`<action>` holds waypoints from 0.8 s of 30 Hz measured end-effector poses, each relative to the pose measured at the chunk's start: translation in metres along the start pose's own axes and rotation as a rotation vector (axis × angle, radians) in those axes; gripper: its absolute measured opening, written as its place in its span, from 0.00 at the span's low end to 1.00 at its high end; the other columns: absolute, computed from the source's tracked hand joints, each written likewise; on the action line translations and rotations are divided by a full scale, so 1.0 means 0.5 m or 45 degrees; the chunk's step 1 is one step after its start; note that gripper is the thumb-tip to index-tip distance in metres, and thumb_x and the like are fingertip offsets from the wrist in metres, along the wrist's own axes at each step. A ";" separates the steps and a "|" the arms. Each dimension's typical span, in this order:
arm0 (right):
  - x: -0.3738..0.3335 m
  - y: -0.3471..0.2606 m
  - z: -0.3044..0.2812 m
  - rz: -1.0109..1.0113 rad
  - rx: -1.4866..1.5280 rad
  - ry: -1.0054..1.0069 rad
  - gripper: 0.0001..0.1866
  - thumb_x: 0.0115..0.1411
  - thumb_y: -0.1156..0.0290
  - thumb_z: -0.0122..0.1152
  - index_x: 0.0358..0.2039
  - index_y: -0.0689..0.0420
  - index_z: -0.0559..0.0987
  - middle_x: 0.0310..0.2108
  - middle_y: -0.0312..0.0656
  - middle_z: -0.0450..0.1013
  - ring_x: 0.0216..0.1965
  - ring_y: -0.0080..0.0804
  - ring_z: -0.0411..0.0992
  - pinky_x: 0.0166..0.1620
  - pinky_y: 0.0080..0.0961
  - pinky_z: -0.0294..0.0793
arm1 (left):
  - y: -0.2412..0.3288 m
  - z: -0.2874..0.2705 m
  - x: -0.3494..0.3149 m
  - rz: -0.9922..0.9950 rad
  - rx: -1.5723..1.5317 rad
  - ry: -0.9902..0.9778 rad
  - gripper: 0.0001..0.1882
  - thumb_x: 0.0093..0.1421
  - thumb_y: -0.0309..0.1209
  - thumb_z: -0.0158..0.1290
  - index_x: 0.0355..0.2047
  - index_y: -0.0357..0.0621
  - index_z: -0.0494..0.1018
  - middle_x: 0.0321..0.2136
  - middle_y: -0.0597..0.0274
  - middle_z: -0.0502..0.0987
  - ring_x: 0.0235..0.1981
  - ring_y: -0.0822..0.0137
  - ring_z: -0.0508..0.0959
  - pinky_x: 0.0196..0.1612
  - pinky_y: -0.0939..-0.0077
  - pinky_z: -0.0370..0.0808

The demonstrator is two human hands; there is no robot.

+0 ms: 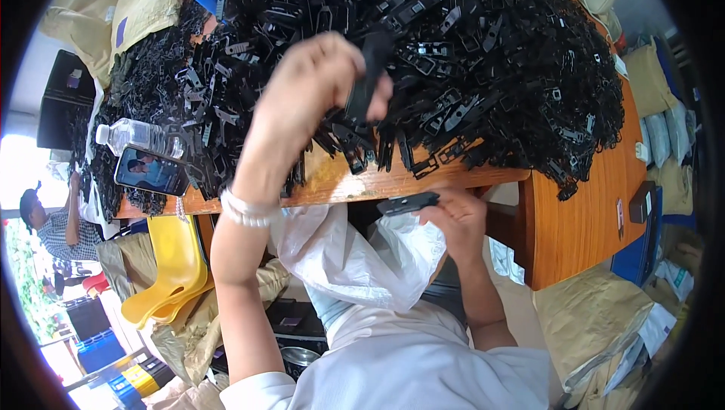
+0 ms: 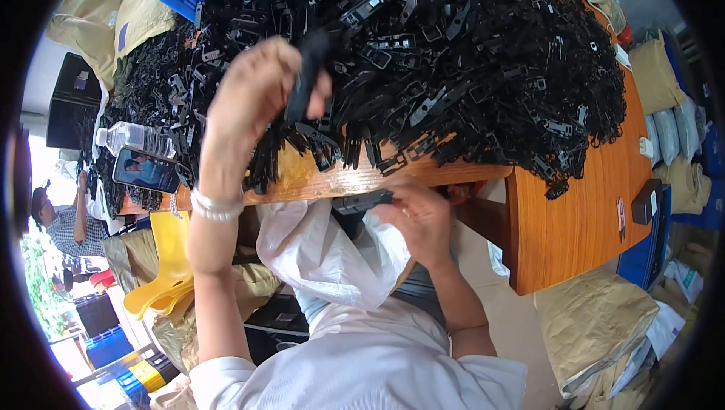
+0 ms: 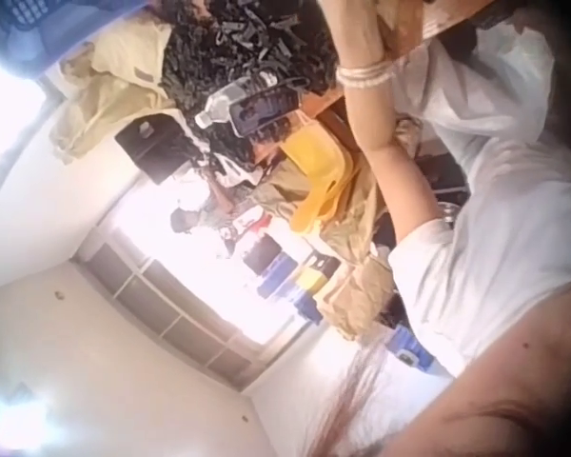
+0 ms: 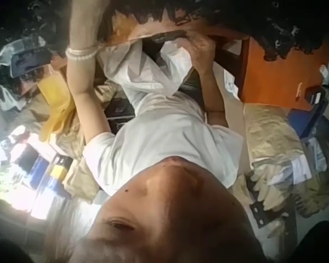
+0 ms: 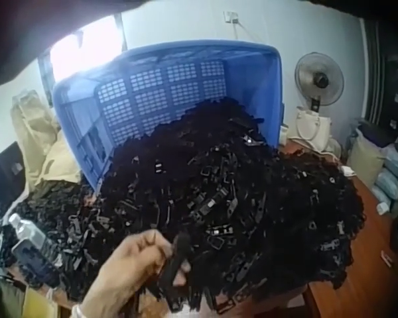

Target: Packaging small black plastic components from a large pile into a bag at a workstation.

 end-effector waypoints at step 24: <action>0.006 -0.089 0.043 -0.449 -0.248 0.073 0.21 0.39 0.85 0.64 0.38 0.68 0.75 0.43 0.46 0.70 0.42 0.29 0.69 0.42 0.24 0.70 | -0.085 0.087 -0.213 0.354 0.878 -0.083 0.21 0.49 0.26 0.58 0.44 0.32 0.69 0.34 0.47 0.76 0.35 0.50 0.76 0.40 0.69 0.72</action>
Point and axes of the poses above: each hand's wrist, its own x-axis towards the middle knuckle, its own z-axis out of the palm, y = z × x, the point moved 8 cm from there along x, towards the middle knuckle
